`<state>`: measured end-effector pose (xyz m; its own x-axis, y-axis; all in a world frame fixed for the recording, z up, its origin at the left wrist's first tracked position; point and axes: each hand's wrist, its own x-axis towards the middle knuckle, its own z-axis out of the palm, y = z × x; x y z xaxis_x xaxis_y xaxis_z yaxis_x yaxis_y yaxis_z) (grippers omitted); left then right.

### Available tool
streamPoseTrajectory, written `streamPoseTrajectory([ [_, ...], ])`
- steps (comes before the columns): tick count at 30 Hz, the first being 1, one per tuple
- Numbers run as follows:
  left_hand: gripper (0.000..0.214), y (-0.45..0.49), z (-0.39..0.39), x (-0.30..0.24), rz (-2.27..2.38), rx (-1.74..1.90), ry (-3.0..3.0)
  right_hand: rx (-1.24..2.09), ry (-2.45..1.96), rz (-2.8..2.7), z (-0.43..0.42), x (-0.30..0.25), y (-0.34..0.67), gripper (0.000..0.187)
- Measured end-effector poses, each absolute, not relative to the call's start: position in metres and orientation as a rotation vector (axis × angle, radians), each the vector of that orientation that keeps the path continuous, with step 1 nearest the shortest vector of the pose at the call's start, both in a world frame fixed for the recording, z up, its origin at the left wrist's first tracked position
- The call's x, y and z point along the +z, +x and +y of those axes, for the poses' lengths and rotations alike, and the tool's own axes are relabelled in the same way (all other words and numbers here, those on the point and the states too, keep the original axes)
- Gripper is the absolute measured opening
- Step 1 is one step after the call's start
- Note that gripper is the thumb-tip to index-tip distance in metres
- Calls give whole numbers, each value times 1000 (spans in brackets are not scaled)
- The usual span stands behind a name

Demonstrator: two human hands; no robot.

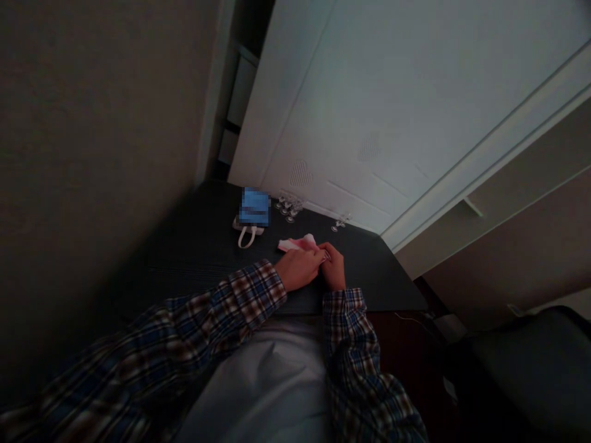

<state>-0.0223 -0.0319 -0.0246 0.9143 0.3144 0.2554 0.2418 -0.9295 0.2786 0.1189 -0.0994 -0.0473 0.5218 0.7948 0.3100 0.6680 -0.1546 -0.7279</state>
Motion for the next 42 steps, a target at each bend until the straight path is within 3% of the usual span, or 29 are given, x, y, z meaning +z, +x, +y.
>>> streamPoseTrajectory([
  [42,41,-3,-28,-41,414,590,2388,201,-1776,-1133,-96,-51,121,26],
])
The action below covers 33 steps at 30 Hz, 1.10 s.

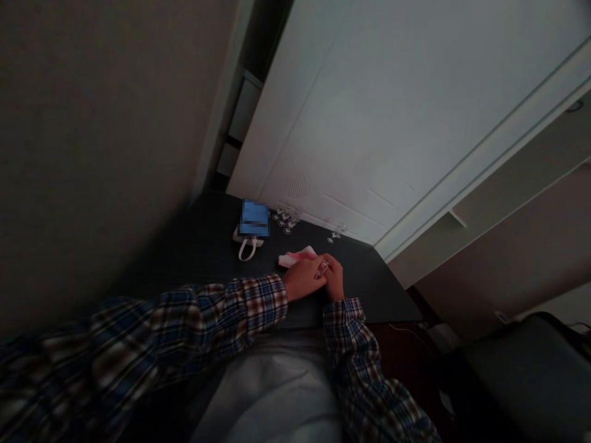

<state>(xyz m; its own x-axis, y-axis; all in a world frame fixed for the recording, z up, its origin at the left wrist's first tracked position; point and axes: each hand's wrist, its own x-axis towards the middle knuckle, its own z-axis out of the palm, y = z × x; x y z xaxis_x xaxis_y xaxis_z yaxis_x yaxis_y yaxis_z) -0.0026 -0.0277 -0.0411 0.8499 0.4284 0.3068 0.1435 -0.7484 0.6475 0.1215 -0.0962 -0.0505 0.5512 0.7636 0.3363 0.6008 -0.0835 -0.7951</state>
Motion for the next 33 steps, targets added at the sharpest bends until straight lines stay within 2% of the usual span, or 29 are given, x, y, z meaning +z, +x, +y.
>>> streamPoseTrajectory([
  [33,30,3,-20,-46,329,649,2236,164,-1797,-1101,-97,-49,121,27],
])
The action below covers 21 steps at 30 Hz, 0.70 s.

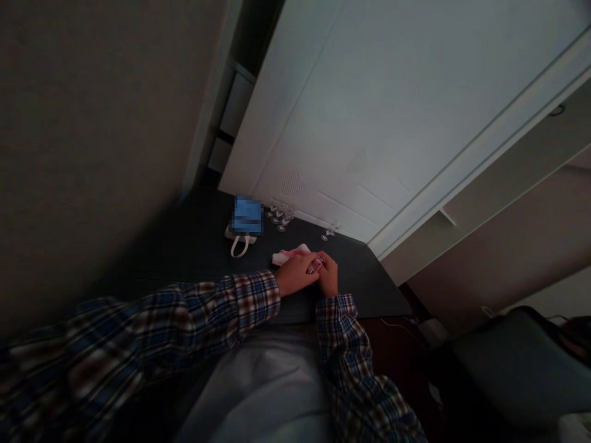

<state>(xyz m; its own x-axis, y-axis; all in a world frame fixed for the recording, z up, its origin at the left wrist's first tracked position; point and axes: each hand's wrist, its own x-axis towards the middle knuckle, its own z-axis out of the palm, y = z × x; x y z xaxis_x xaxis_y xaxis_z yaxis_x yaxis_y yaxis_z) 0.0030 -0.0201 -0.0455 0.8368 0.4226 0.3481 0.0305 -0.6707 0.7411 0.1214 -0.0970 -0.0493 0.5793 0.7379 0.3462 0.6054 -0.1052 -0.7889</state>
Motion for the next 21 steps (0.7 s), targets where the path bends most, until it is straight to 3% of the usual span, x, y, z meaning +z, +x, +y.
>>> streamPoseTrajectory([
  [21,32,8,-19,-47,238,758,2044,-51,-1758,-1061,-100,-46,118,31],
])
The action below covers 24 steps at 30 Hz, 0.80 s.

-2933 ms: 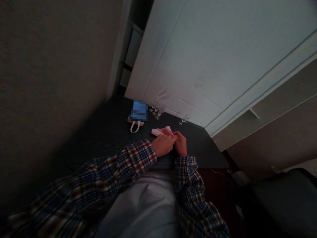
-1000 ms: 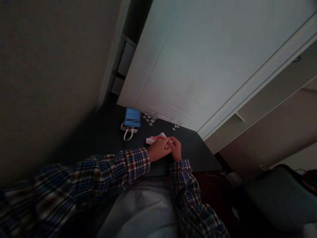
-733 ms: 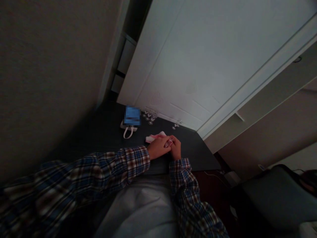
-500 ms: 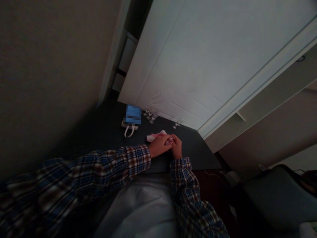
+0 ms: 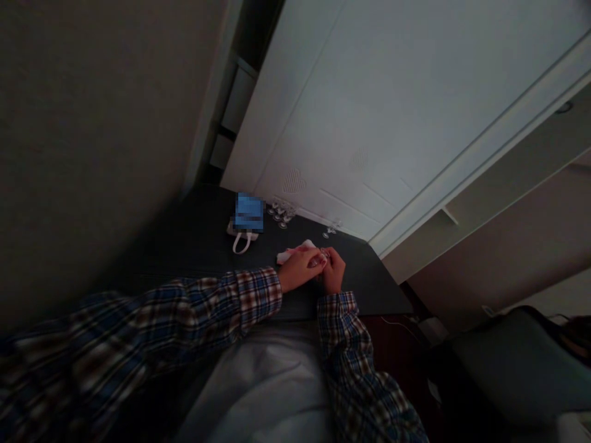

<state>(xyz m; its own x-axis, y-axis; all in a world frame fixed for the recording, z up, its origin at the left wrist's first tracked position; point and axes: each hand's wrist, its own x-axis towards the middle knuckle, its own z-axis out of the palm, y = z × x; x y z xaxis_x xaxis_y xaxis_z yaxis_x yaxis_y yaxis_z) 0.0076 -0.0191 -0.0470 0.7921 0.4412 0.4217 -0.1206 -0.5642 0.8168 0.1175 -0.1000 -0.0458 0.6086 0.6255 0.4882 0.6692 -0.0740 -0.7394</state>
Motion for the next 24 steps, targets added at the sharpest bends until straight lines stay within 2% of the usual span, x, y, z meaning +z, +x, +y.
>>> streamPoseTrajectory([
  [24,27,4,-20,-44,298,691,2145,9,-1783,-1068,-101,-47,117,33],
])
